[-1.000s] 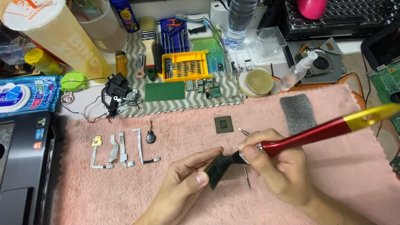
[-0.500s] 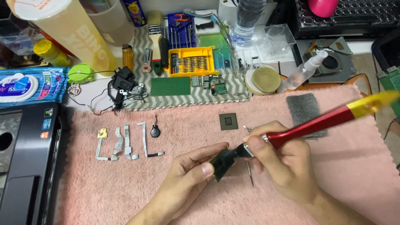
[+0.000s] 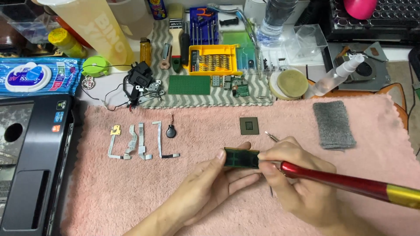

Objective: Cleaning a computer chip and ribbon cables using a small brush tool on a repair bench.

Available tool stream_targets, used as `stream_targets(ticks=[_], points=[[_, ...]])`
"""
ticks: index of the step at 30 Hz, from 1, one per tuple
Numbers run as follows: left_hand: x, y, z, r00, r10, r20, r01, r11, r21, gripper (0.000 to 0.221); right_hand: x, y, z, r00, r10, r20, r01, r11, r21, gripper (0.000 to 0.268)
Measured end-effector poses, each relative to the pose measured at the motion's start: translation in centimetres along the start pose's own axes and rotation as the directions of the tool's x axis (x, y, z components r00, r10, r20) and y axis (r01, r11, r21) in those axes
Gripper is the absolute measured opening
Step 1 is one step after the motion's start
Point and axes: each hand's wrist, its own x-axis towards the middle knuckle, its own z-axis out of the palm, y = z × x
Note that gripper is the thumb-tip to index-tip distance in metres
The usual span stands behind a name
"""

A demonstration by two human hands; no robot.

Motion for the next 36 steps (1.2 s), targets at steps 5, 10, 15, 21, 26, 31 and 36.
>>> stream_targets(ticks=[5,10,15,21,26,31,36], points=[[0.0,-0.5,-0.4,0.998,0.058,0.018,-0.057,0.998,-0.005,0.058,-0.8,0.3,0.4,0.999,-0.013,0.048,0.01,0.998,0.065,0.023],[0.0,-0.4,-0.7,0.999,0.029,-0.018,-0.03,0.999,-0.029,0.047,-0.1,-0.2,0.6,0.999,-0.035,-0.011,0.034,0.997,-0.067,0.018],[0.2,-0.3,-0.3,0.999,-0.007,-0.05,0.006,1.0,-0.027,0.064,-0.2,0.4,0.5,0.993,-0.077,0.084,0.074,0.997,0.038,0.019],[0.3,-0.6,-0.5,0.993,-0.009,-0.121,0.002,0.998,-0.057,0.054,-1.4,1.0,0.5,0.991,-0.048,0.122,0.046,0.999,0.027,0.024],[0.2,-0.9,-0.7,0.999,0.038,-0.031,-0.039,0.998,-0.048,0.047,-0.5,0.5,0.5,0.997,-0.063,0.054,0.063,0.998,0.006,0.02],[0.2,-1.3,-1.3,0.997,0.068,0.021,-0.067,0.997,-0.046,0.044,-1.0,0.6,0.5,0.997,0.023,0.067,-0.033,0.988,0.154,0.02],[0.2,-1.2,-1.6,0.997,0.068,0.028,-0.067,0.997,-0.05,0.042,-1.3,0.9,0.7,0.998,-0.012,0.066,0.005,0.995,0.101,0.027]])
